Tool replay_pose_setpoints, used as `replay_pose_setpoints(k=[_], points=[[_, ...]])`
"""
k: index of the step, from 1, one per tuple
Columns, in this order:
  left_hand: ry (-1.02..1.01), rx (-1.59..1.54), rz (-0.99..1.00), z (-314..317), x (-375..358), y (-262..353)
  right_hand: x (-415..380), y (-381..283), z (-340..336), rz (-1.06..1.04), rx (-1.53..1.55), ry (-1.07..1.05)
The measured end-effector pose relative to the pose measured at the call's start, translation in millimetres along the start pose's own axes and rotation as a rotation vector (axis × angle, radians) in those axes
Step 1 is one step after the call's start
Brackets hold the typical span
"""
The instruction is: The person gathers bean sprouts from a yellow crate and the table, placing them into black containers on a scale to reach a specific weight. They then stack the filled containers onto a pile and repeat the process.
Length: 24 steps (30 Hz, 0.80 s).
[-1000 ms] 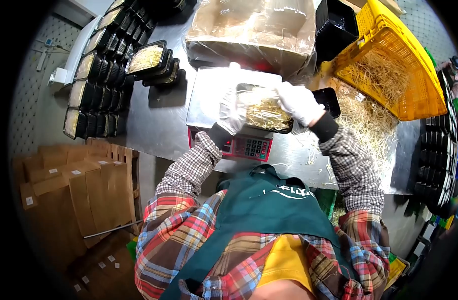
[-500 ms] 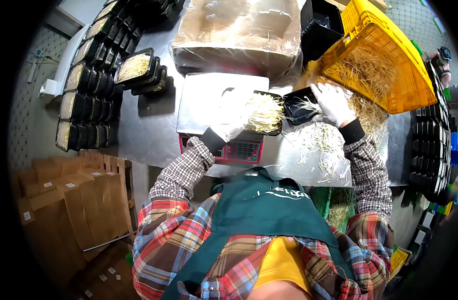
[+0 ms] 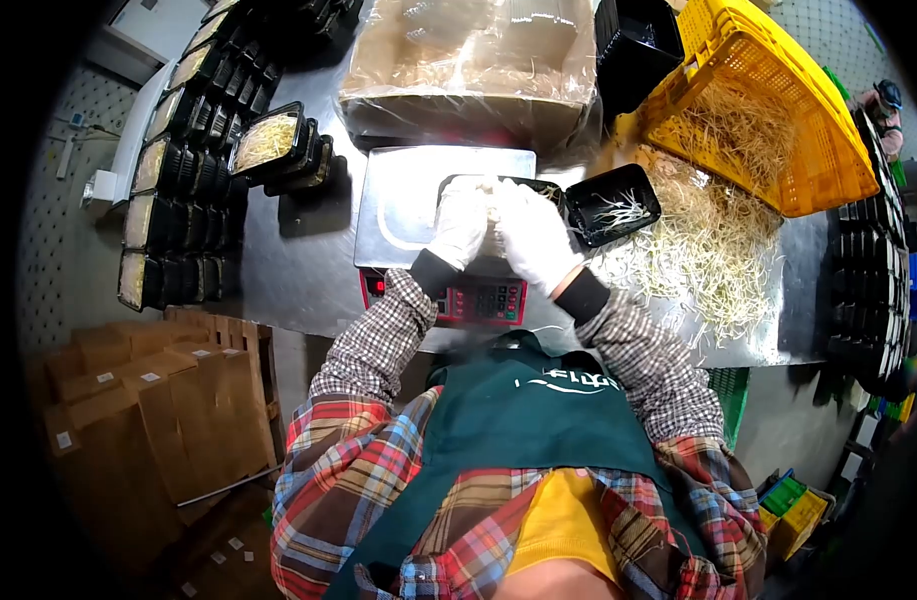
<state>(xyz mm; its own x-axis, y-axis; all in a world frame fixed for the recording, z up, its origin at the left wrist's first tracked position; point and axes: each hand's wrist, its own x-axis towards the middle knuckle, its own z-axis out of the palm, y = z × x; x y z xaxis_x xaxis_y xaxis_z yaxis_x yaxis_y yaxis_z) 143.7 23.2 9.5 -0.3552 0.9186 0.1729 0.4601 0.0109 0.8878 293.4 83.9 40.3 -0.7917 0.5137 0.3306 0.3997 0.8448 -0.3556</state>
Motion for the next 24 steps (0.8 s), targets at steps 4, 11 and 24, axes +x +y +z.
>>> replay_pose_setpoints(k=[4,11,24], points=[[0.041,0.523,0.349,-15.3,-11.3,-10.4,2.6,37.3,-36.2,-0.264,0.189,-0.111],[-0.136,-0.139,0.051,-96.6,-20.0,-11.1,-45.6,59.3,-52.6,0.268,0.503,0.118],[-0.569,0.266,0.033,-45.2,12.3,21.1,-10.2,4.9,32.5,0.052,0.223,0.340]])
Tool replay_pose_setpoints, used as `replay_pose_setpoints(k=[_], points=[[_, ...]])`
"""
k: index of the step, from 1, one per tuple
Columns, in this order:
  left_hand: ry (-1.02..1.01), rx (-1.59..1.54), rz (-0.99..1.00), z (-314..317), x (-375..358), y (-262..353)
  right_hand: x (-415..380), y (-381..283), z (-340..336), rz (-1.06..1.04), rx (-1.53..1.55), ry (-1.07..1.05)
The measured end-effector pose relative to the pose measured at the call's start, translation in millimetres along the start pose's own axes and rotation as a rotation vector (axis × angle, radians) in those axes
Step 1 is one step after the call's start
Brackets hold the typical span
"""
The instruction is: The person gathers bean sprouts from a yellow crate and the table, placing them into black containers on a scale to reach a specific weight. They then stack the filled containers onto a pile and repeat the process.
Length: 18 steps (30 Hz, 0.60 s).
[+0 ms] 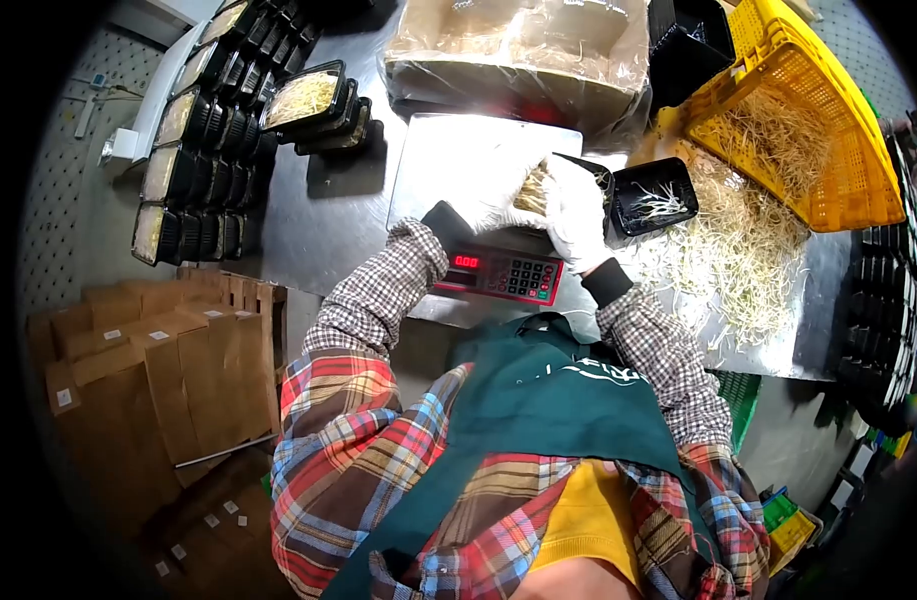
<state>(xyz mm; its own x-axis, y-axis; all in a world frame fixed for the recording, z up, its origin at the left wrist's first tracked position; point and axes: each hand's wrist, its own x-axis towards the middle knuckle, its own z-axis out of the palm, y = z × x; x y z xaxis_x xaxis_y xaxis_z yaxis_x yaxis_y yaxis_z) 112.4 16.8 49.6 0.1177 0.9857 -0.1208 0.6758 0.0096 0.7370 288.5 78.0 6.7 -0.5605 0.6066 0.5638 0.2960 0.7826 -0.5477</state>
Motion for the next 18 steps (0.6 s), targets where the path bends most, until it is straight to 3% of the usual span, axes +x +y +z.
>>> replay_pose_setpoints(k=[2,4,5,8,9,12,16,18], points=[[0.081,-0.025,0.057,23.7,6.3,-40.2,2.4,0.0,0.0,0.030,-0.056,-0.039],[0.092,0.222,0.053,-6.2,-15.3,-12.8,7.3,2.4,-9.2,0.027,-0.017,-0.100],[0.071,0.102,0.102,-16.4,-19.0,-15.5,11.6,3.3,-17.0,0.027,0.001,-0.129],[0.041,0.231,0.124,-33.3,-26.2,-56.8,27.2,-12.3,-49.8,-0.021,0.015,-0.309],[-0.083,0.206,-0.092,-49.4,-27.9,-34.7,26.2,-8.3,-49.6,-0.096,-0.023,-0.323],[-0.062,0.259,-0.001,-48.0,-9.7,-38.7,30.0,3.1,-44.7,-0.240,-0.115,-0.395],[0.193,0.630,0.045,-25.5,8.7,-21.2,33.2,6.1,-38.6,-0.233,-0.189,-0.483],[0.226,0.596,0.035,-25.4,7.8,-16.7,33.0,7.3,-39.1,-0.239,-0.201,-0.478]])
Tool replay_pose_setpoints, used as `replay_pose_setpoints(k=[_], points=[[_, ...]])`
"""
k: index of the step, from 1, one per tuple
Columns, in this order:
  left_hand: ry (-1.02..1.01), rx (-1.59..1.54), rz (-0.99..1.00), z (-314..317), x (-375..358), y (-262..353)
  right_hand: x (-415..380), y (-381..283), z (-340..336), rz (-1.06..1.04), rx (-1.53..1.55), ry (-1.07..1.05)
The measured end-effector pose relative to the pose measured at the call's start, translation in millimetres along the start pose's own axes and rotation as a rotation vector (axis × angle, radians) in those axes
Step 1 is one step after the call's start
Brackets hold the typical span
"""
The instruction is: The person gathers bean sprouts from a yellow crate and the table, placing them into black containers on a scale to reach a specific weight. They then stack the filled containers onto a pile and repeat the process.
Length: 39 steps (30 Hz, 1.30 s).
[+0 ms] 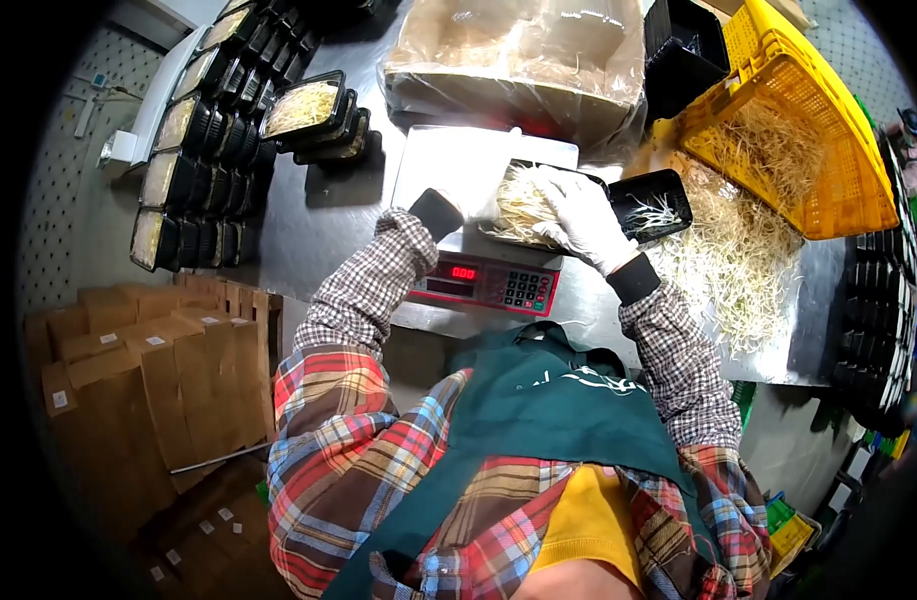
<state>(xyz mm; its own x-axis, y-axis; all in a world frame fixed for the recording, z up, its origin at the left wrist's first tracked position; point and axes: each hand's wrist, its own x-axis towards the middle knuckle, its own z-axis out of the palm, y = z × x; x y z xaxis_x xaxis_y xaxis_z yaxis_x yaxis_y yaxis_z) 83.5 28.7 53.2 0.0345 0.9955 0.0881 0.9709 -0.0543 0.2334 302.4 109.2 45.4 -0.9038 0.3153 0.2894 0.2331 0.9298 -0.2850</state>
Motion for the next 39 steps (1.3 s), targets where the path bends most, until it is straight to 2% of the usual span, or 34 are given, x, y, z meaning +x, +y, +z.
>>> replay_pose_setpoints(k=[2,3,4,5,7,9,10,12,14,16,17,18,19,20,21,23,24,25,26,29,32,33,34,35,36,37,39], points=[[0.032,-0.159,-0.017,-0.6,-8.2,-9.1,-5.3,5.8,-9.4,-0.045,0.103,0.064],[-0.116,-0.225,0.001,-12.8,-14.5,-17.5,-13.2,11.8,-8.5,-0.052,0.143,0.108],[-0.368,-0.423,-0.100,-19.2,-20.1,-29.7,-17.6,11.1,-10.7,-0.057,0.186,0.150],[-0.420,-0.539,-0.153,-19.3,-32.6,-44.7,-22.0,10.5,-15.9,0.028,0.308,0.151],[-0.476,-0.800,-0.213,-40.0,-52.2,-51.3,-30.7,4.5,-25.4,0.195,0.379,0.233],[-0.380,-1.093,-0.234,-34.2,-55.1,-53.2,-40.0,6.4,-19.0,0.367,0.395,0.336],[-0.324,-1.234,-0.248,-32.1,-54.0,-49.1,-45.0,10.0,-9.7,0.484,0.517,0.380],[0.093,-0.796,-0.079,-17.6,-43.7,-12.4,-39.6,12.0,13.5,0.487,0.457,0.531],[0.373,-0.397,-0.017,-2.2,-27.5,24.0,-27.6,12.5,25.8,0.504,0.436,0.502],[0.177,-0.392,0.017,24.6,-23.2,29.6,-12.4,-1.2,21.3,0.453,0.339,0.472],[0.178,-0.238,0.052,37.6,-24.8,28.4,-4.5,-6.0,24.0,0.466,0.396,0.510],[0.181,-0.081,0.091,43.4,-25.8,29.0,-6.1,3.8,43.8,0.415,0.179,0.497],[0.200,-0.211,0.052,29.3,-29.0,36.0,2.3,-8.6,29.7,0.401,0.118,0.442],[0.307,-0.180,0.066,54.4,-33.8,22.7,2.1,-11.6,34.6,0.361,0.205,0.492],[0.289,-0.221,0.059,49.9,-36.0,19.9,-4.5,-11.7,51.9,0.379,0.091,0.424],[0.286,-0.352,0.002,42.5,-41.7,17.0,9.3,-22.6,43.1,0.120,0.255,0.457],[0.301,-0.442,-0.046,38.2,-41.2,17.1,5.5,-23.8,67.0,0.273,0.690,0.456],[0.307,-0.634,-0.075,32.3,-37.7,18.9,13.8,-25.8,57.9,0.283,0.428,0.329],[0.334,-0.297,-0.018,37.1,-37.0,12.2,21.3,-26.4,48.0,0.291,0.167,0.199],[0.278,-0.267,-0.068,38.9,-35.2,13.7,24.9,-19.1,44.9,0.259,0.210,0.222],[0.315,-0.250,-0.062,33.8,-35.4,13.6,47.4,-2.9,-0.2,0.138,0.245,0.338],[0.331,-0.250,-0.065,26.1,-36.4,16.9,63.9,15.2,-14.4,0.067,0.280,0.437],[0.341,-0.250,-0.072,12.4,-39.3,22.2,81.7,35.1,-19.1,0.181,0.349,0.501],[0.371,-0.309,-0.110,0.0,-42.9,28.9,97.9,62.7,-22.8,0.222,0.117,0.519],[0.432,-0.321,-0.126,-10.2,-45.1,30.9,118.9,91.1,-26.6,0.157,0.075,0.533],[0.440,-0.324,-0.176,-20.2,-47.6,32.1,138.8,115.4,-27.9,0.172,0.043,0.463],[0.526,-0.396,-0.288,-41.4,-55.6,35.4,177.2,173.7,-9.4,0.157,-0.113,0.167]])
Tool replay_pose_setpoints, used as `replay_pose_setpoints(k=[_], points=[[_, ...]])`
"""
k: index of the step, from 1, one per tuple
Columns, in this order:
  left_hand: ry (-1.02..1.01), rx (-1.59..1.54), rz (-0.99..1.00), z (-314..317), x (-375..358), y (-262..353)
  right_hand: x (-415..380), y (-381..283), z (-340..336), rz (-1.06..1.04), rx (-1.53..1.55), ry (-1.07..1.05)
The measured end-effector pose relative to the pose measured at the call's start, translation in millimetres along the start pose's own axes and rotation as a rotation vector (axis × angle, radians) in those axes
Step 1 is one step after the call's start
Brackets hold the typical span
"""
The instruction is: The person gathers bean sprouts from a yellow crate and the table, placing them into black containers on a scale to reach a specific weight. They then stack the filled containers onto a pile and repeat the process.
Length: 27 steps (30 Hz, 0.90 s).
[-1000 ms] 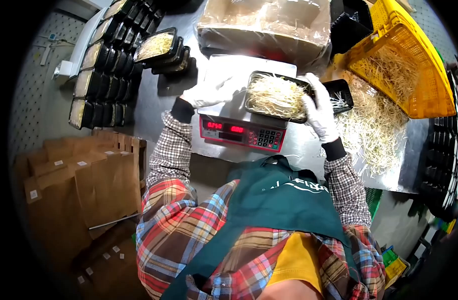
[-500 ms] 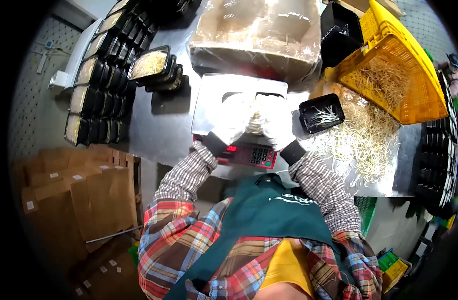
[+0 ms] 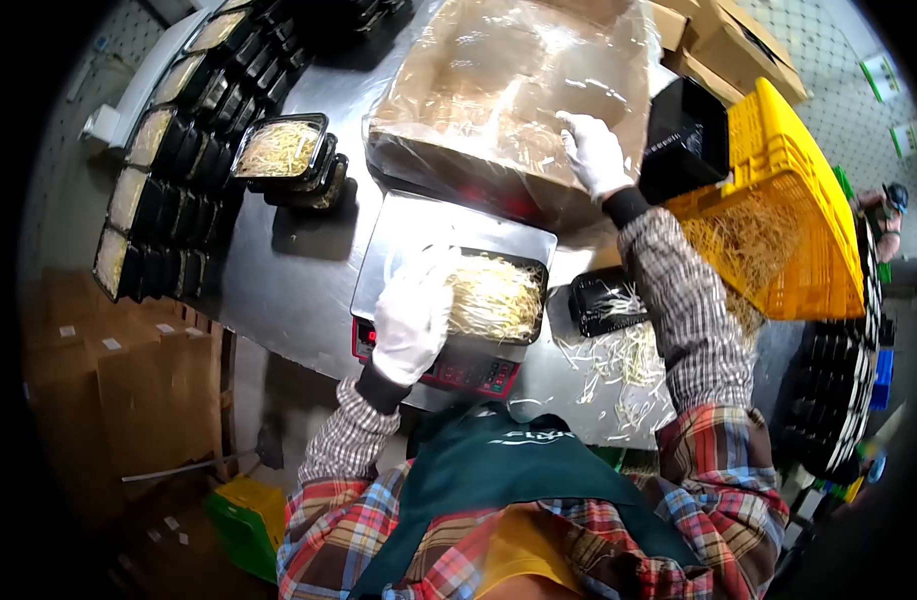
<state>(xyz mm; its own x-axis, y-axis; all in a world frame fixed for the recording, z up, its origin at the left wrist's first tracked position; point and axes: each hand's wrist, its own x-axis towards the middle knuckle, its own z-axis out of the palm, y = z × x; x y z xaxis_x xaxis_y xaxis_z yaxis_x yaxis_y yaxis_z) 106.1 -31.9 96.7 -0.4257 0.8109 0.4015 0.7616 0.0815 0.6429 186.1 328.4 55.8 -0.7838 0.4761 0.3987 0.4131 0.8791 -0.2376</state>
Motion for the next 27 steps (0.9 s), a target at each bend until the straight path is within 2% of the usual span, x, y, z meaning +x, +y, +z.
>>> replay_pose_setpoints(k=[2,6,7,9,10,11,12,15,16,17,18,19,21,22,23,25,26,27], points=[[0.183,-0.129,-0.148,-12.7,-13.4,1.2,35.7,40.4,51.9,-0.121,-0.131,-0.199],[0.410,0.086,-0.343,-41.5,-60.2,-0.7,77.4,68.7,133.0,-0.367,-0.387,-0.579],[0.400,0.138,-0.419,-47.8,-80.9,-11.2,80.0,97.0,177.2,-0.404,-0.350,-0.522],[0.575,-0.076,-0.682,-53.6,-102.3,-12.7,74.7,89.3,180.2,-0.338,-0.376,-0.576],[0.583,0.022,-0.657,-56.8,-109.0,-17.0,80.2,75.4,162.6,-0.317,-0.484,-0.687],[0.625,-0.071,-0.718,-57.9,-112.7,-17.8,84.6,61.8,141.0,-0.292,-0.598,-0.795],[0.580,-0.028,-0.709,-61.5,-113.9,-19.1,77.5,71.2,128.8,-0.373,-0.502,-0.616],[0.541,-0.092,-0.699,-61.3,-102.2,-30.1,77.3,86.8,77.8,-0.270,-0.076,-0.604],[0.526,-0.163,-0.670,-61.0,-89.4,-30.5,74.5,80.2,54.6,-0.117,0.117,-0.439],[0.510,-0.237,-0.639,-61.6,-74.6,-29.2,69.2,73.7,29.5,-0.074,0.219,-0.238],[0.474,-0.304,-0.626,-62.1,-61.6,-29.9,64.0,63.1,1.4,-0.049,0.321,-0.035],[0.436,-0.371,-0.611,-62.4,-48.2,-29.1,55.2,40.8,-32.4,-0.131,0.332,0.195],[0.401,-0.620,-0.484,-62.6,-14.2,-10.9,31.8,-12.6,-102.6,-0.094,0.729,0.025],[0.293,-0.562,-0.336,-62.9,-2.0,-9.4,13.9,-34.7,-120.5,-0.140,0.851,-0.147],[0.253,-0.639,-0.224,-57.0,8.5,-0.9,-4.7,-58.3,-135.1,-0.186,0.972,-0.323],[0.019,-0.713,-0.274,-56.3,20.1,32.5,-42.4,-112.0,-153.2,-0.309,0.717,-0.478],[-0.048,-0.918,-0.293,-48.0,15.7,32.7,-60.4,-133.3,-156.5,-0.351,0.611,-0.538],[-0.123,-0.923,-0.407,-47.6,12.8,32.8,-79.2,-139.7,-143.8,-0.345,0.558,-0.571]])
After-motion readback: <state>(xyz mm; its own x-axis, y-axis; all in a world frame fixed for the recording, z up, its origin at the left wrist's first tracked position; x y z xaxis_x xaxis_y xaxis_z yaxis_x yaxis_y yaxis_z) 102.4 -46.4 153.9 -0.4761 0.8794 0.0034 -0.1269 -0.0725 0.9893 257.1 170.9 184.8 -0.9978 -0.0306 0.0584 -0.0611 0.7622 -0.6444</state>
